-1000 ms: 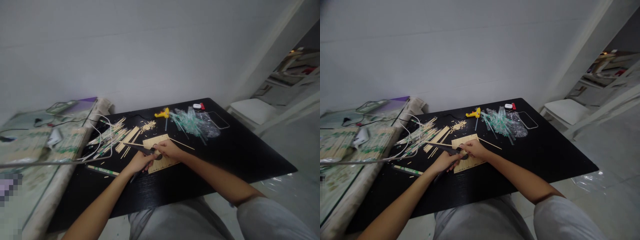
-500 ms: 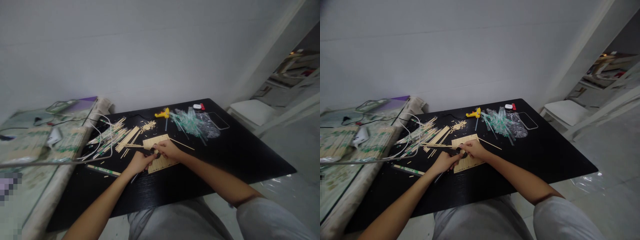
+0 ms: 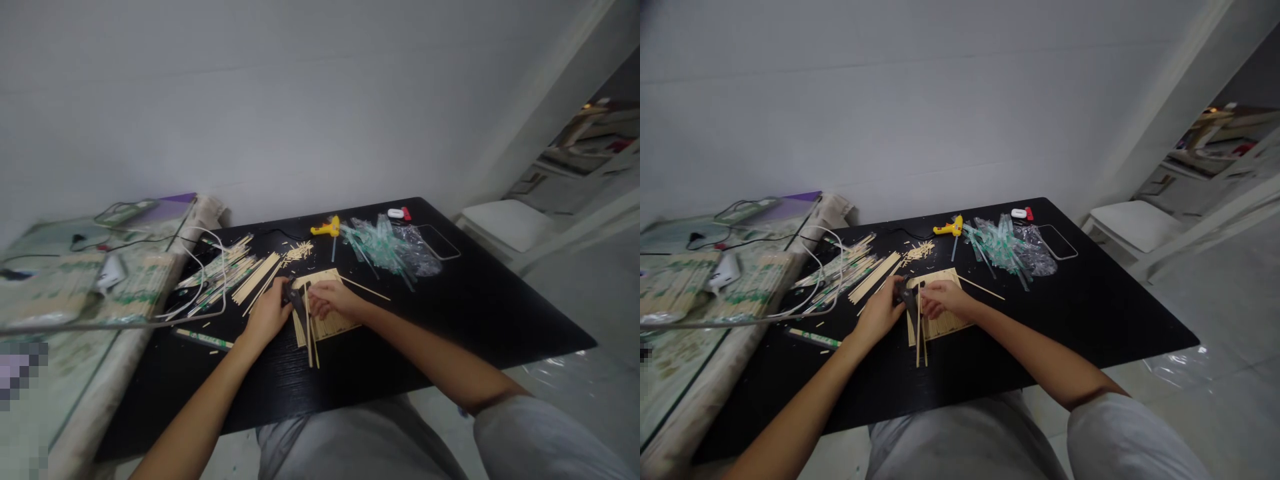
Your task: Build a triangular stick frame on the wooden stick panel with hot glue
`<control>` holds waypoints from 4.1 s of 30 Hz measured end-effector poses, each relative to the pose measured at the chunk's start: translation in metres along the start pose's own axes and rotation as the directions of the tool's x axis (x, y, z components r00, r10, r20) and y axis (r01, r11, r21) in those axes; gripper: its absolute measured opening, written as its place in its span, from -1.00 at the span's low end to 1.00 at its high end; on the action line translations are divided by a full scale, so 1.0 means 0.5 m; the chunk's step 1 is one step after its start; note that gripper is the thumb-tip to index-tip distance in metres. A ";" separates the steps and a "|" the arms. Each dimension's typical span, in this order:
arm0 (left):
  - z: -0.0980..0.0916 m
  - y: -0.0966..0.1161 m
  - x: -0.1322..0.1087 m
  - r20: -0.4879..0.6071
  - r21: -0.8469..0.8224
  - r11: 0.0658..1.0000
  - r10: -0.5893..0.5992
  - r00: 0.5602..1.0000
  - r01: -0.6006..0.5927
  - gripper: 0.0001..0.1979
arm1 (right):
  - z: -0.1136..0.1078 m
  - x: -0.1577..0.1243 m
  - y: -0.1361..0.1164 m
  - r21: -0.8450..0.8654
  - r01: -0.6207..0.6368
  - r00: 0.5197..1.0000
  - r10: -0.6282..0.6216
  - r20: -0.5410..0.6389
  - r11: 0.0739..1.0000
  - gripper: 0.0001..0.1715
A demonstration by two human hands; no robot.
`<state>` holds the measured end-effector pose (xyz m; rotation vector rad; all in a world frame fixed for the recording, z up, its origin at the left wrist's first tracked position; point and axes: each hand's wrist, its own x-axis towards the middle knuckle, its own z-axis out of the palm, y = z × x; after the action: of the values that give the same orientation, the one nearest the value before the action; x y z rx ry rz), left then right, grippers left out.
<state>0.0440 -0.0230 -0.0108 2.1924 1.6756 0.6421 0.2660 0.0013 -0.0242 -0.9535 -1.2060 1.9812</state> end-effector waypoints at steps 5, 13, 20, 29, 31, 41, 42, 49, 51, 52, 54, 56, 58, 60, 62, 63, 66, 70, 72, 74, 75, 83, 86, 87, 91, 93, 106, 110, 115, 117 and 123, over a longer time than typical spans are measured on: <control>0.001 0.006 0.001 -0.026 -0.077 0.997 -0.018 0.999 0.016 -0.53 | -0.004 0.004 0.013 -0.011 0.058 0.998 -0.057 0.038 0.998 -0.41; 0.004 0.009 0.011 0.017 -0.524 0.831 -0.206 0.978 0.184 -0.48 | -0.007 0.008 0.022 -0.008 0.080 0.994 -0.079 0.077 0.997 -0.40; -0.018 0.027 0.015 0.417 -0.767 0.480 -0.133 0.899 0.427 -0.70 | -0.004 0.002 0.009 0.099 0.035 0.996 -0.042 0.073 0.994 -0.40; -0.010 0.037 0.003 0.464 -0.743 0.476 -0.140 0.875 0.470 -0.46 | 0.004 -0.006 0.002 0.159 -0.028 0.991 0.007 0.131 0.987 -0.51; -0.010 0.036 0.002 0.466 -0.738 0.483 -0.141 0.873 0.472 -0.44 | 0.004 -0.006 -0.001 0.153 -0.055 0.991 0.035 0.128 0.987 -0.57; -0.005 0.028 0.003 0.466 -0.765 0.453 -0.099 0.879 0.457 -0.44 | 0.004 -0.003 -0.006 0.122 -0.051 0.994 0.039 0.102 0.991 -0.68; -0.003 0.028 0.003 0.474 -0.770 0.439 -0.092 0.876 0.463 -0.45 | 0.005 -0.004 -0.006 0.124 -0.048 0.994 0.036 0.100 0.991 -0.68; -0.001 0.035 0.003 0.426 -0.755 0.494 -0.129 0.896 0.430 -0.44 | 0.011 -0.009 -0.012 0.140 -0.049 0.995 0.036 0.096 0.989 -0.65; -0.005 0.038 0.003 0.402 -0.754 0.511 -0.136 0.905 0.412 -0.42 | 0.011 -0.009 -0.012 0.140 -0.049 0.995 0.036 0.094 0.989 -0.63; -0.007 0.038 0.004 0.401 -0.752 0.516 -0.135 0.906 0.410 -0.42 | 0.011 -0.009 -0.012 0.138 -0.051 0.995 0.037 0.096 0.989 -0.62; -0.011 0.037 0.005 0.401 -0.746 0.523 -0.141 0.905 0.412 -0.42 | 0.011 -0.008 -0.012 0.135 -0.057 0.994 0.043 0.103 0.989 -0.60; -0.014 0.034 0.006 0.410 -0.740 0.520 -0.153 0.899 0.426 -0.42 | 0.011 -0.006 -0.011 0.136 -0.064 0.993 0.049 0.109 0.989 -0.58; -0.015 0.030 0.008 0.418 -0.739 0.512 -0.163 0.894 0.439 -0.43 | 0.010 -0.005 -0.010 0.140 -0.067 0.993 0.052 0.110 0.988 -0.57; -0.015 0.028 0.008 0.420 -0.738 0.511 -0.165 0.893 0.441 -0.44 | 0.008 -0.004 -0.009 0.147 -0.069 0.993 0.053 0.107 0.987 -0.57; -0.015 0.028 0.009 0.419 -0.738 0.511 -0.165 0.893 0.441 -0.44 | 0.007 -0.003 -0.008 0.152 -0.073 0.993 0.057 0.104 0.986 -0.59; -0.015 0.028 0.009 0.420 -0.738 0.511 -0.164 0.892 0.441 -0.44 | 0.006 -0.002 -0.008 0.154 -0.075 0.993 0.059 0.102 0.985 -0.60; -0.016 0.029 0.009 0.426 -0.738 0.508 -0.160 0.891 0.444 -0.44 | 0.005 0.000 -0.006 0.159 -0.077 0.994 0.063 0.091 0.984 -0.62; -0.014 0.026 0.008 0.426 -0.736 0.513 -0.155 0.891 0.441 -0.45 | 0.004 0.001 -0.005 0.168 -0.075 0.994 0.061 0.088 0.983 -0.61; -0.012 0.025 0.008 0.417 -0.737 0.520 -0.153 0.896 0.431 -0.45 | 0.004 0.000 -0.004 0.173 -0.078 0.994 0.062 0.093 0.982 -0.59; -0.011 0.023 0.008 0.402 -0.740 0.529 -0.150 0.904 0.416 -0.46 | 0.004 0.000 -0.002 0.177 -0.077 0.994 0.060 0.095 0.981 -0.57; -0.011 0.023 0.007 0.393 -0.739 0.536 -0.149 0.907 0.408 -0.47 | 0.004 0.000 -0.001 0.178 -0.075 0.994 0.059 0.096 0.981 -0.57; -0.013 0.029 0.007 0.369 -0.704 0.589 -0.175 0.913 0.397 -0.45 | 0.006 0.003 0.002 0.190 -0.082 0.994 0.065 0.093 0.978 -0.55; -0.017 0.035 0.007 0.369 -0.701 0.589 -0.184 0.911 0.403 -0.43 | 0.007 0.001 0.000 0.208 -0.100 0.992 0.082 0.091 0.973 -0.56; -0.018 0.036 0.007 0.367 -0.700 0.590 -0.184 0.912 0.401 -0.42 | 0.008 0.000 -0.001 0.217 -0.108 0.992 0.089 0.092 0.970 -0.56; -0.022 0.038 0.005 0.365 -0.705 0.588 -0.178 0.914 0.397 -0.42 | 0.012 -0.003 -0.007 0.252 -0.146 0.987 0.123 0.105 0.957 -0.53; -0.023 0.038 0.005 0.371 -0.709 0.579 -0.178 0.911 0.402 -0.42 | 0.014 -0.004 -0.009 0.264 -0.162 0.985 0.139 0.103 0.951 -0.53; -0.019 0.034 0.005 0.423 -0.719 0.534 -0.173 0.890 0.445 -0.40 | 0.027 -0.010 -0.016 0.279 -0.178 0.984 0.169 0.053 0.944 -0.67; -0.014 0.029 0.007 0.442 -0.719 0.520 -0.170 0.881 0.461 -0.40 | 0.026 -0.009 -0.012 0.274 -0.165 0.986 0.161 0.035 0.948 -0.68; -0.013 0.018 0.011 0.443 -0.726 0.497 -0.191 0.876 0.476 -0.42 | 0.022 -0.008 -0.011 0.258 -0.154 0.988 0.149 0.039 0.954 -0.70; -0.014 0.015 0.013 0.443 -0.729 0.488 -0.198 0.874 0.480 -0.41 | 0.019 -0.007 -0.011 0.248 -0.140 0.990 0.138 0.025 0.959 -0.70; -0.013 0.012 0.020 0.437 -0.743 0.459 -0.219 0.873 0.487 -0.40 | 0.012 -0.007 -0.012 0.224 -0.122 0.992 0.124 0.005 0.967 -0.68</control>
<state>0.0476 -0.0153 -0.0010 1.1026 1.2037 0.7512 0.2637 -0.0020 -0.0159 -0.9404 -0.9127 2.1538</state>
